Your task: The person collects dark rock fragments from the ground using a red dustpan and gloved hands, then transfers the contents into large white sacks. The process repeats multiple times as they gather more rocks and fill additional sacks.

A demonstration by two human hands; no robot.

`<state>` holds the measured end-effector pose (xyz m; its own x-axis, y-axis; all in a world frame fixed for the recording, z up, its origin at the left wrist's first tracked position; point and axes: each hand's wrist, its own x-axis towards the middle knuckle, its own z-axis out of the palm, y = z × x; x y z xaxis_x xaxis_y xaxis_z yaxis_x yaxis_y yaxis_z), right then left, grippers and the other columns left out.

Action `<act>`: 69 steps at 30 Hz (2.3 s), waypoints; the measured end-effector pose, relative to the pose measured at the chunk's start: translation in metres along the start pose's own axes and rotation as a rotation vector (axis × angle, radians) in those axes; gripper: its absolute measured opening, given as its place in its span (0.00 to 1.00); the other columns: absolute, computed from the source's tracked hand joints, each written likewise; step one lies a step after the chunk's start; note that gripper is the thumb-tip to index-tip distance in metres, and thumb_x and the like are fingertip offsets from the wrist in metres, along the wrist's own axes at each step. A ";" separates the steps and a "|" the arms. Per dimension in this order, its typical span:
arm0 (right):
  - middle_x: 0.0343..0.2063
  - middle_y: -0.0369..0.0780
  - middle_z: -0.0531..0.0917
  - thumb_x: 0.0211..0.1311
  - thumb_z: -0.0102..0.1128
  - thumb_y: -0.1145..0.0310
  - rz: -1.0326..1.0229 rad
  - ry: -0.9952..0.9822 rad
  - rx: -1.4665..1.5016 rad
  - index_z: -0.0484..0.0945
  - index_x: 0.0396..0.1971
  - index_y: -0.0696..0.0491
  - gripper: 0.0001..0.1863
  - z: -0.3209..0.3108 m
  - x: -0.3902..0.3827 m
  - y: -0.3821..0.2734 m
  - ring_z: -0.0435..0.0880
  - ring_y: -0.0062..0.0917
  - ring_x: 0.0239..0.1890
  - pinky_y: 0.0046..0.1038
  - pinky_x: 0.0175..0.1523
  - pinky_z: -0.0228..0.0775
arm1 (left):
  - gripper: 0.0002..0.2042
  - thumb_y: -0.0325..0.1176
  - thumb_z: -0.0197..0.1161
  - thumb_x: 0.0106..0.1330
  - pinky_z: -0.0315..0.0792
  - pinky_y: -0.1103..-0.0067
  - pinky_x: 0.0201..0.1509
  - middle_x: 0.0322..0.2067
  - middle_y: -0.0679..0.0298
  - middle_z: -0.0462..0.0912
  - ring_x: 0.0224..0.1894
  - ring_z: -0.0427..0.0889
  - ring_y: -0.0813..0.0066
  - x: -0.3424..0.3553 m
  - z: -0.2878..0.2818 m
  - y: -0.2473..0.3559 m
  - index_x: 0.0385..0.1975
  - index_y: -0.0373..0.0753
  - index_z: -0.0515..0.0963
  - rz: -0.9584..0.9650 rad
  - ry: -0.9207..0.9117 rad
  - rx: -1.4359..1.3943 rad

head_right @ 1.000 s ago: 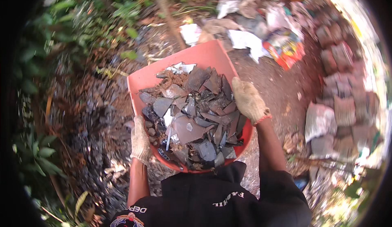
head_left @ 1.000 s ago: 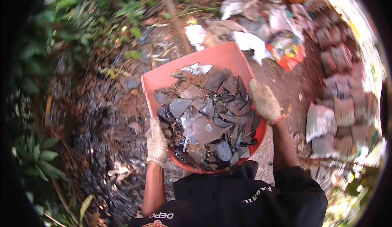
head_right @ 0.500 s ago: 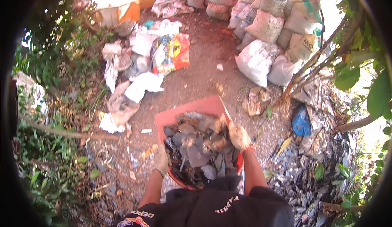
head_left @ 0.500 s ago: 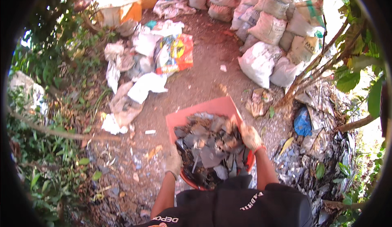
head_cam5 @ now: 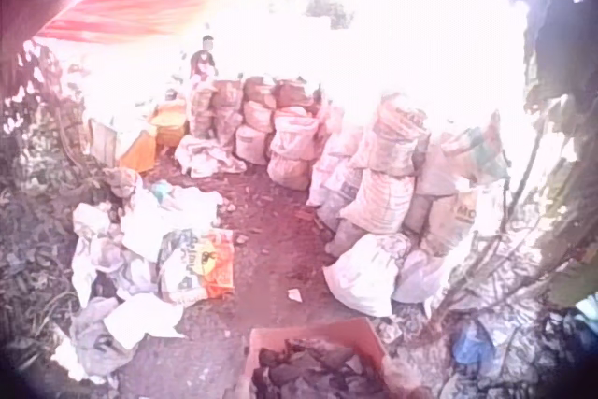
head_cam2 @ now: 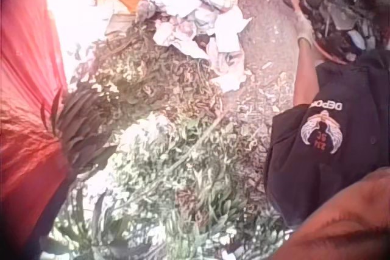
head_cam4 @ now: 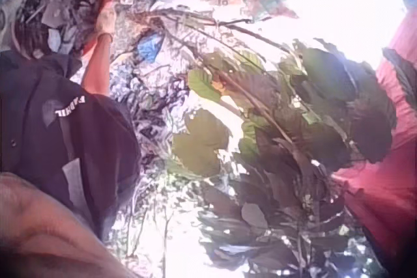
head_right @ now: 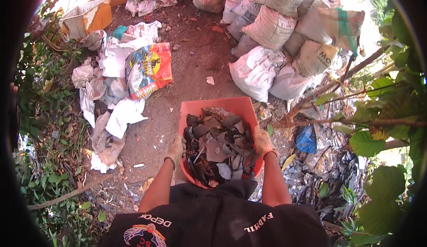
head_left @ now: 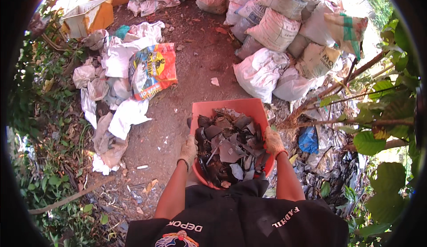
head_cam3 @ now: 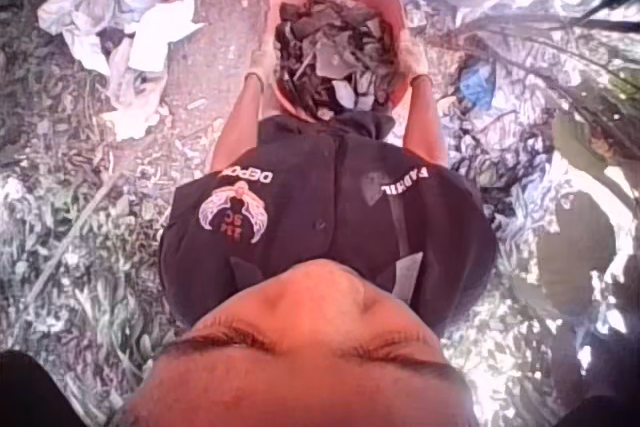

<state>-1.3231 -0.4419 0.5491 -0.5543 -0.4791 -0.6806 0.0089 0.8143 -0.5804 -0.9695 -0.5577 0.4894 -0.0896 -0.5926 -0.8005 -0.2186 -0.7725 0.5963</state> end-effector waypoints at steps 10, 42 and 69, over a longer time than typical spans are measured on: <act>0.25 0.36 0.78 0.73 0.39 0.40 -0.218 0.273 -0.056 0.79 0.36 0.53 0.31 0.009 0.225 -0.170 0.75 0.28 0.20 0.36 0.26 0.71 | 0.38 0.64 0.43 0.71 0.68 0.60 0.64 0.52 0.37 0.80 0.61 0.77 0.45 0.229 0.042 0.289 0.51 0.27 0.77 0.208 -0.043 0.385; 0.27 0.30 0.76 0.79 0.44 0.63 -0.211 0.205 0.408 0.77 0.59 0.51 0.18 0.053 0.778 -0.972 0.70 0.13 0.23 0.22 0.28 0.65 | 0.39 0.66 0.42 0.71 0.69 0.58 0.61 0.47 0.37 0.83 0.56 0.80 0.43 0.772 0.149 1.094 0.52 0.28 0.77 0.164 -0.068 0.551; 0.53 0.53 0.82 0.76 0.34 0.46 0.151 0.182 -0.389 0.76 0.59 0.53 0.30 -0.014 1.055 -1.108 0.77 0.49 0.60 0.43 0.63 0.67 | 0.23 0.54 0.68 0.64 0.79 0.66 0.46 0.31 0.63 0.76 0.35 0.79 0.68 0.931 0.316 1.224 0.42 0.40 0.73 -0.721 -0.643 0.081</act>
<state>-1.9295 -1.8449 0.4812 -0.7084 -0.3081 -0.6350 -0.1929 0.9500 -0.2457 -1.6272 -1.9824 0.4552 -0.4171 0.2745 -0.8664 -0.4933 -0.8690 -0.0379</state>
